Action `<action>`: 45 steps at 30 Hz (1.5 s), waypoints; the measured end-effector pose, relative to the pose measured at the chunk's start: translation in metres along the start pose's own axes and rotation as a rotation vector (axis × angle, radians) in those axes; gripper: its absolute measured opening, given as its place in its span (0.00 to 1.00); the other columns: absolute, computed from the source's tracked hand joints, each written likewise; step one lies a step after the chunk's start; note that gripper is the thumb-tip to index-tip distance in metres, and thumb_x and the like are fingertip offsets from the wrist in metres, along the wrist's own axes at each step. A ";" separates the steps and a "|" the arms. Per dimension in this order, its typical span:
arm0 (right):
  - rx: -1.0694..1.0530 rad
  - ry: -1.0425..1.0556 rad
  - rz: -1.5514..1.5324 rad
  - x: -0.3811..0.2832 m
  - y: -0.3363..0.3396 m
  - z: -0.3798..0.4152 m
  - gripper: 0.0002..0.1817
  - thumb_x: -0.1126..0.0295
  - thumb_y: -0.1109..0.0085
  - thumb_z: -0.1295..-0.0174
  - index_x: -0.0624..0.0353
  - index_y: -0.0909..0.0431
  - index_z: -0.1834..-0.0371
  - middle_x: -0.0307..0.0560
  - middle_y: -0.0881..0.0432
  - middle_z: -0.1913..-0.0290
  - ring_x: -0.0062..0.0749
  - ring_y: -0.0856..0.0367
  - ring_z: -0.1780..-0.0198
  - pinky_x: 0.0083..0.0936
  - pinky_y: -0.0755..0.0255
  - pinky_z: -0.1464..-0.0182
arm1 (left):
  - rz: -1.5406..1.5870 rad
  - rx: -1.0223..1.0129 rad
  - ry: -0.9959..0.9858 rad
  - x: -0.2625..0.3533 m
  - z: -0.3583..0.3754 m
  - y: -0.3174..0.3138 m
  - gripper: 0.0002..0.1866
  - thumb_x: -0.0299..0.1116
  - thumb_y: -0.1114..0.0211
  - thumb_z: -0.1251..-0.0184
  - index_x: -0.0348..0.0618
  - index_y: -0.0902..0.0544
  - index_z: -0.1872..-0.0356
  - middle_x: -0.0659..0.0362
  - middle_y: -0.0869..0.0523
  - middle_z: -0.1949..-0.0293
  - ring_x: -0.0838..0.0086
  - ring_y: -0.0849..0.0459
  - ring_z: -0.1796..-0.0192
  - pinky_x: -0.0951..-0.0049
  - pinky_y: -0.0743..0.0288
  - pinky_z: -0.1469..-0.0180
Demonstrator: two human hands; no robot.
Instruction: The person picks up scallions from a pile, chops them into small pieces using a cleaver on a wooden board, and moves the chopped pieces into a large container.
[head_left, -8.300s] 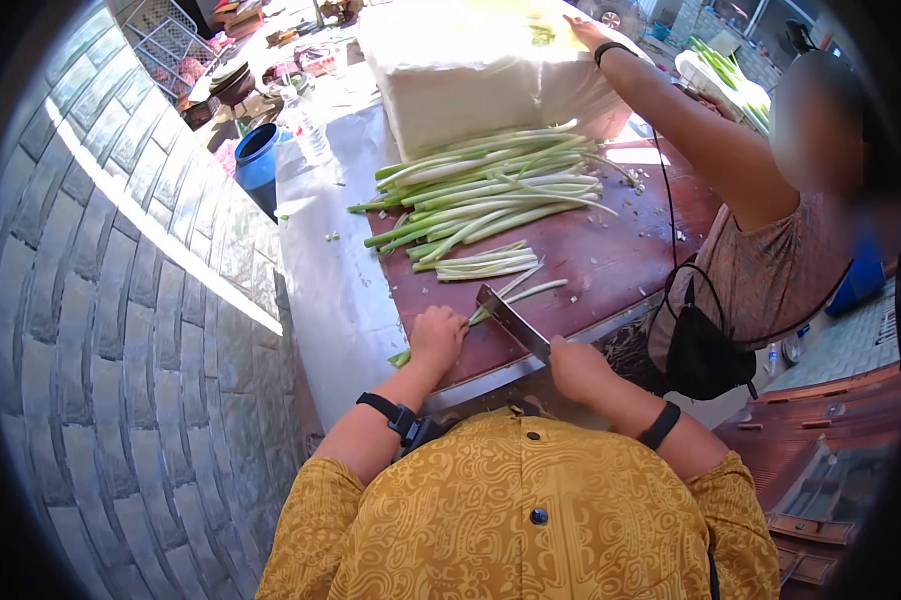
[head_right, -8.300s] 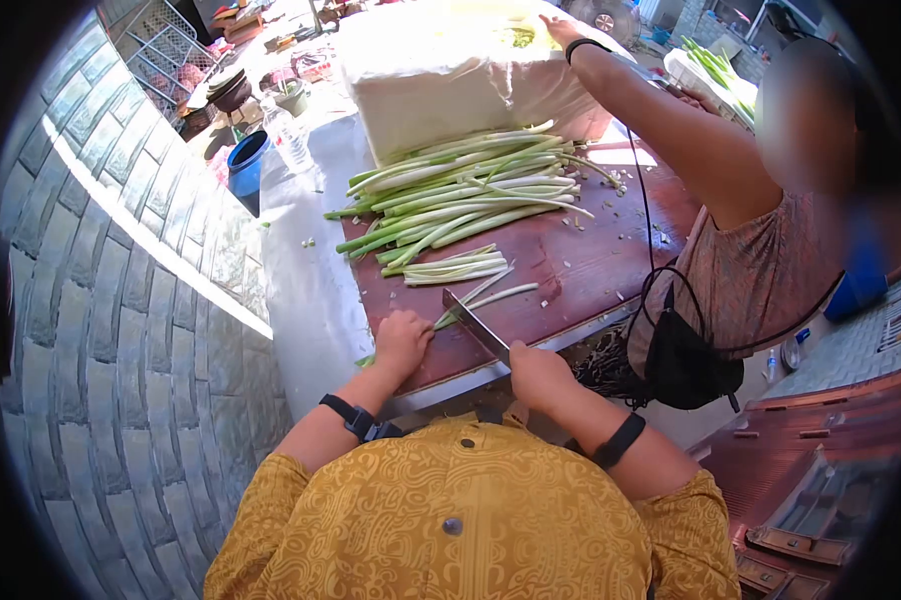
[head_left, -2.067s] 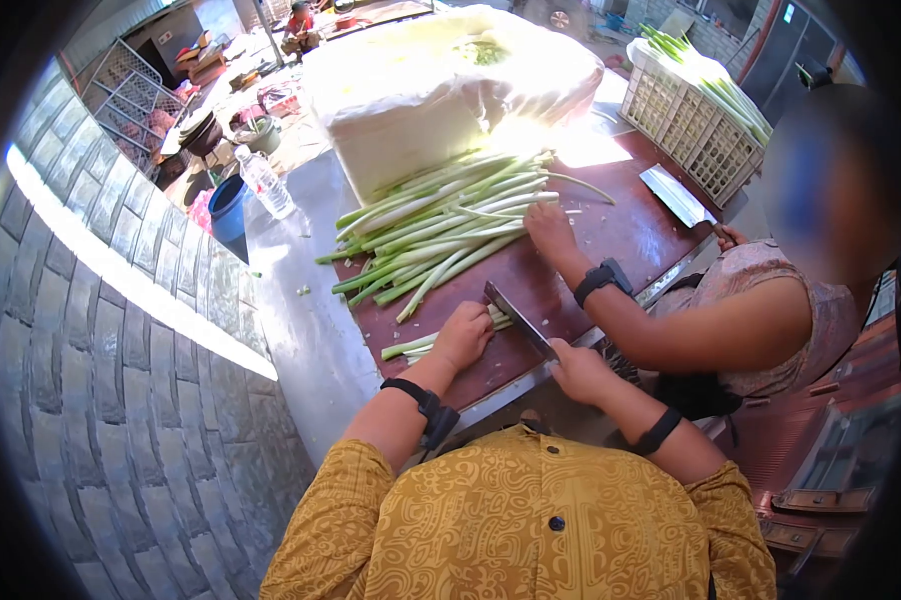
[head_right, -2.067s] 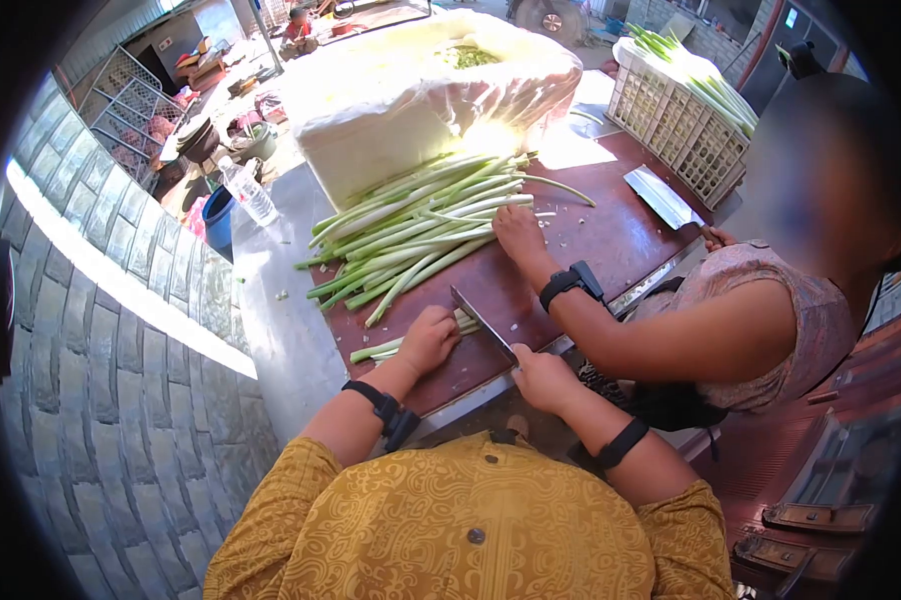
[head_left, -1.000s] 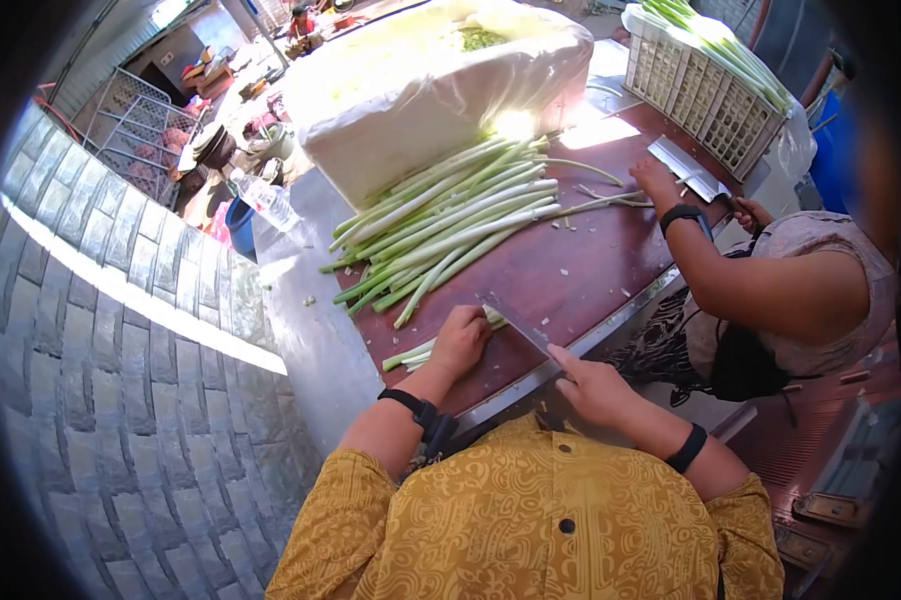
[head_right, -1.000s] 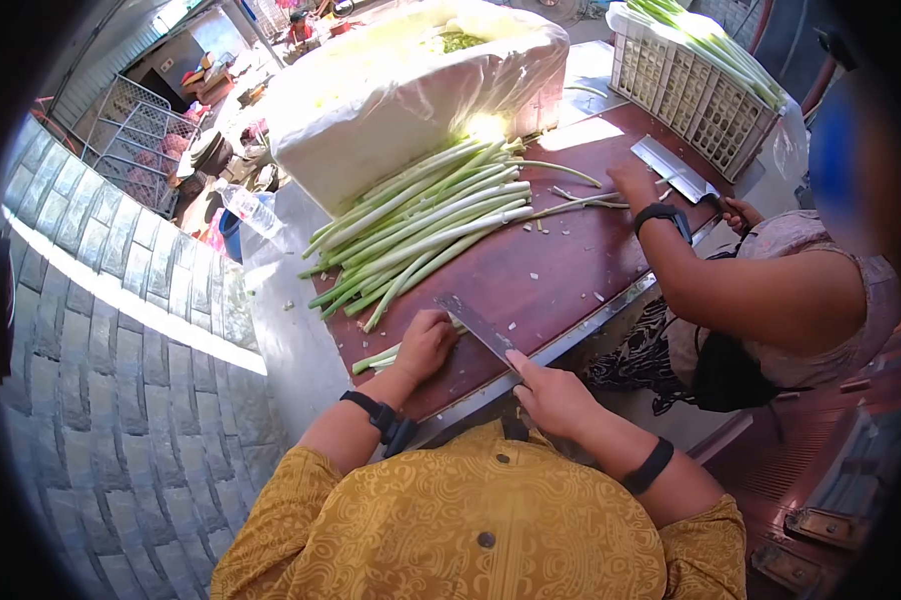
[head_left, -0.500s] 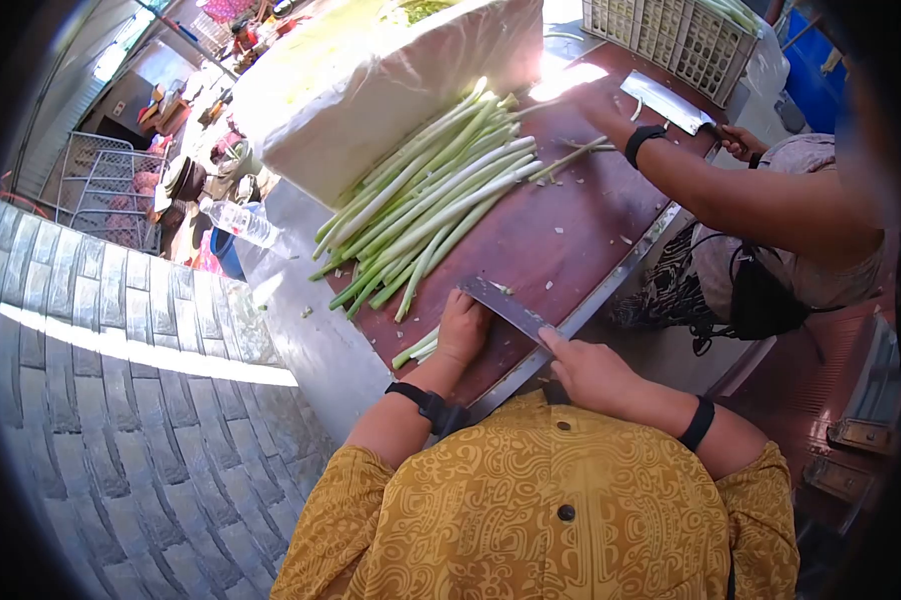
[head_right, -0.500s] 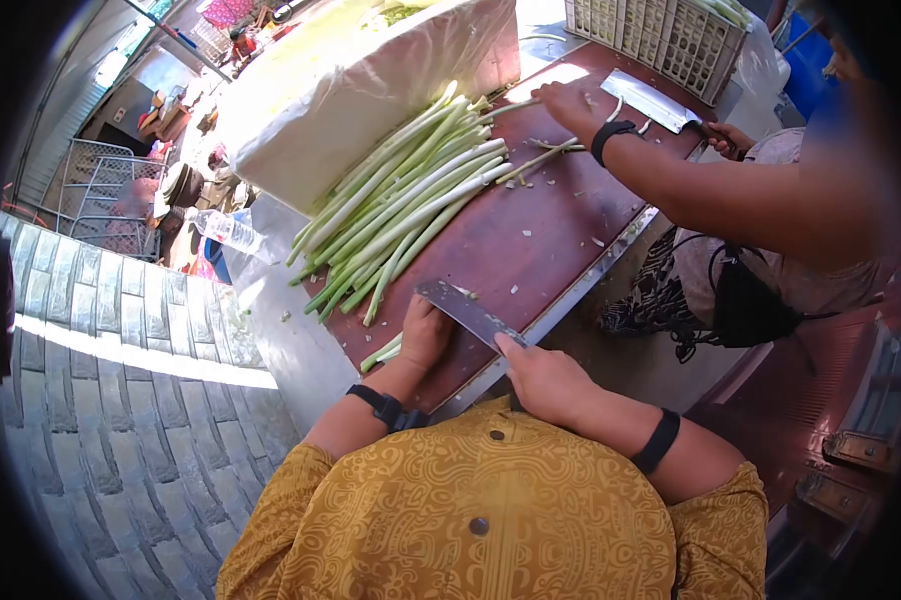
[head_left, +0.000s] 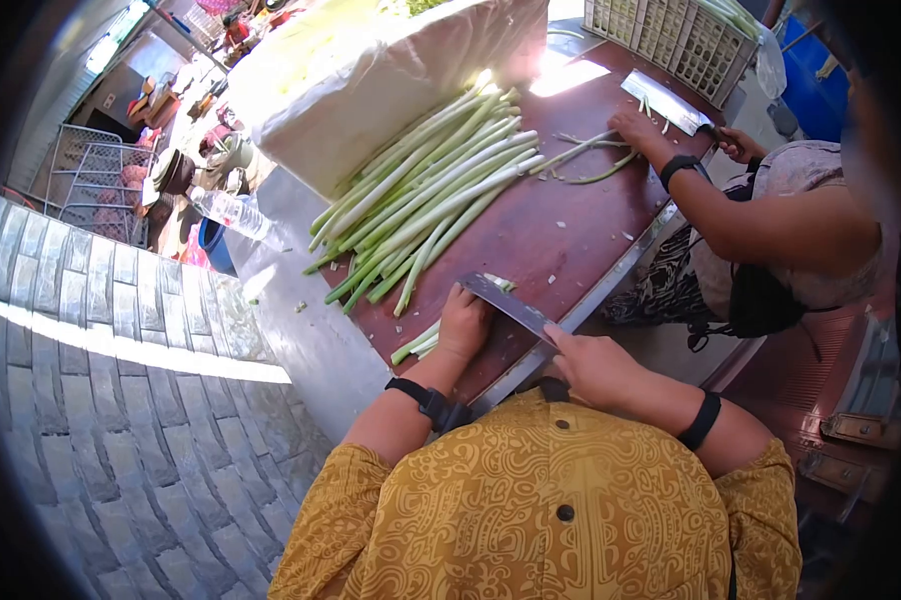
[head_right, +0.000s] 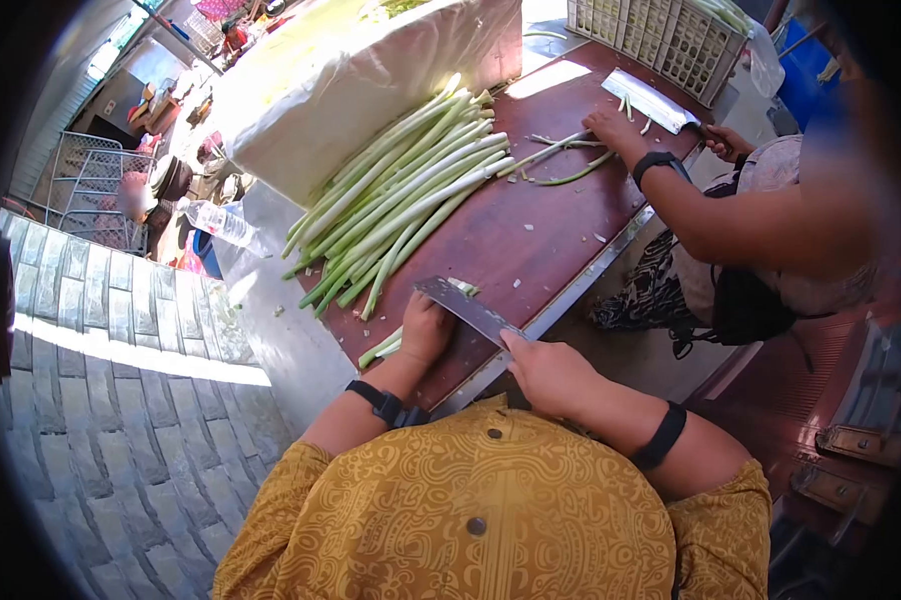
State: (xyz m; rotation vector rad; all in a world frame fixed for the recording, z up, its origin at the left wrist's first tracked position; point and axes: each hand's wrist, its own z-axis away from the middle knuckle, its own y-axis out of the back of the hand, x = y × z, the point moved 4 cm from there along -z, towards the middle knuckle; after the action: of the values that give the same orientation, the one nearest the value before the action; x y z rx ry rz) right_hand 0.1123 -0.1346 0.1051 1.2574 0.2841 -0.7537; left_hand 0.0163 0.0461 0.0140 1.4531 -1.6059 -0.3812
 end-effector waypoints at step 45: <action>0.148 0.066 0.063 0.029 -0.011 -0.095 0.19 0.65 0.50 0.36 0.58 0.29 0.43 0.64 0.19 0.66 0.63 0.21 0.63 0.52 0.28 0.58 | 0.092 0.018 0.070 -0.006 0.008 -0.005 0.10 0.24 0.34 0.55 0.42 0.19 0.67 0.57 0.20 0.61 0.60 0.24 0.54 0.66 0.27 0.49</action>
State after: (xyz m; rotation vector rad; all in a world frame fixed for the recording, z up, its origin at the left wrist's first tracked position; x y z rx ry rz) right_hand 0.1461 -0.0581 0.0501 1.4264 0.2447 -0.6891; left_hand 0.0123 0.0477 0.0037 1.3851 -1.6171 -0.2612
